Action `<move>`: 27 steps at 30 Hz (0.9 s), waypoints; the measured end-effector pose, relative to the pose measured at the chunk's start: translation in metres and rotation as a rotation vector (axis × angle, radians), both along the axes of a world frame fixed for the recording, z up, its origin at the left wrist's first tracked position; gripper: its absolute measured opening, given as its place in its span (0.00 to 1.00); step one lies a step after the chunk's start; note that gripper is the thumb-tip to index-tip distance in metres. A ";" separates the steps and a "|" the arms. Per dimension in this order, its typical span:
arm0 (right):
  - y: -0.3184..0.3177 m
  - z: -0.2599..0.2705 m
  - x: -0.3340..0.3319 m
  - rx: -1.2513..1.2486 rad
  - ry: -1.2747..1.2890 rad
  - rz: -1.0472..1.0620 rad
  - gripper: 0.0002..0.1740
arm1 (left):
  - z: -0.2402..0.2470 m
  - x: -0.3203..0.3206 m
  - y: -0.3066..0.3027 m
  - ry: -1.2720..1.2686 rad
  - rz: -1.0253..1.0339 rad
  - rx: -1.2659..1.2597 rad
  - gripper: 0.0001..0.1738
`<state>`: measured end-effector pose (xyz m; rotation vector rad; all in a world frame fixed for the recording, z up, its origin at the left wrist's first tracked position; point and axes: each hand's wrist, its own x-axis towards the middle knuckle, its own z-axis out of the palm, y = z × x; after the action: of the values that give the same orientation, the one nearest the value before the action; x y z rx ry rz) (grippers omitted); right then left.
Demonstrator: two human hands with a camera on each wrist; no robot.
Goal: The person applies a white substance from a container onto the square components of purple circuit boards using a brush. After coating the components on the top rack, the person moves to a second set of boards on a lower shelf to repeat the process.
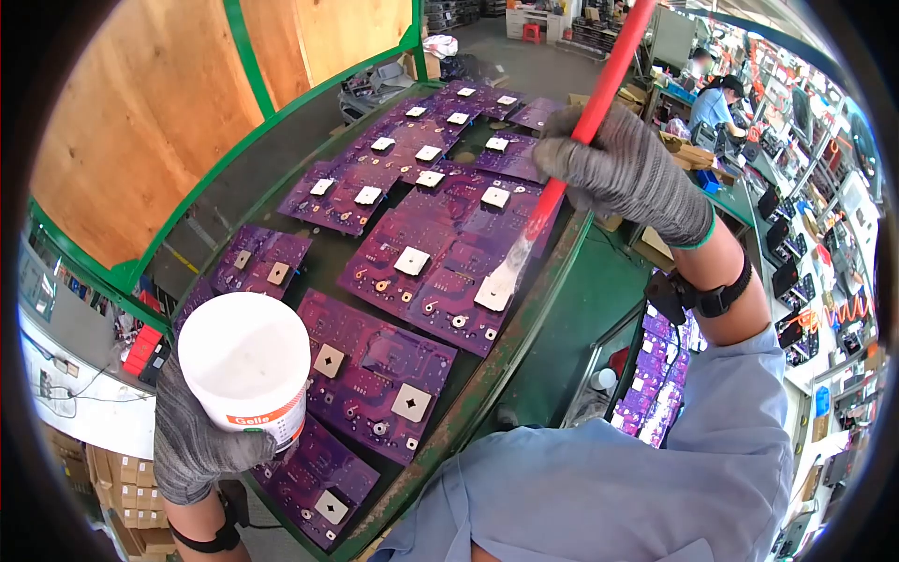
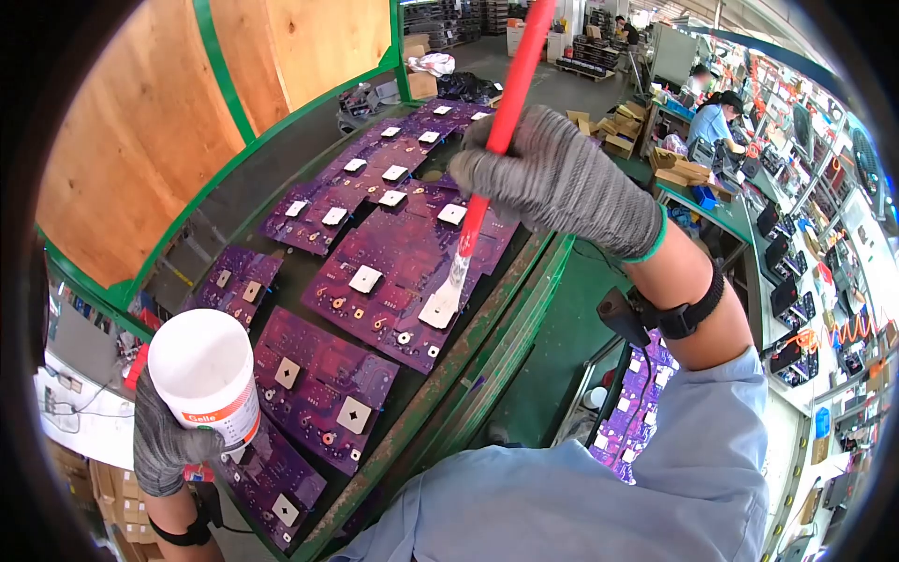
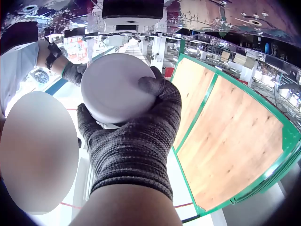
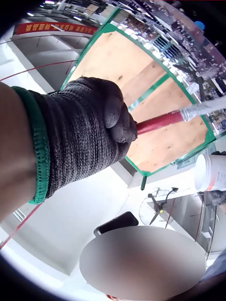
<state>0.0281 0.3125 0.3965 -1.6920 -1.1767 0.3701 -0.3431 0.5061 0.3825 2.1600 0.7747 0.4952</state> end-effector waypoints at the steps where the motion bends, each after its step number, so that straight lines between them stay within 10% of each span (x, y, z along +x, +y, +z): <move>1: 0.001 -0.004 0.009 0.057 0.061 0.040 0.22 | 0.000 0.000 0.000 -0.004 0.000 0.001 0.65; 27: 0.045 -0.025 0.110 0.155 0.048 -0.079 0.19 | 0.003 0.008 -0.004 0.050 0.054 -0.004 0.66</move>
<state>0.1385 0.3580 0.3717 -1.5809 -1.0726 0.2625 -0.3355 0.5024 0.3855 2.1594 0.8622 0.4685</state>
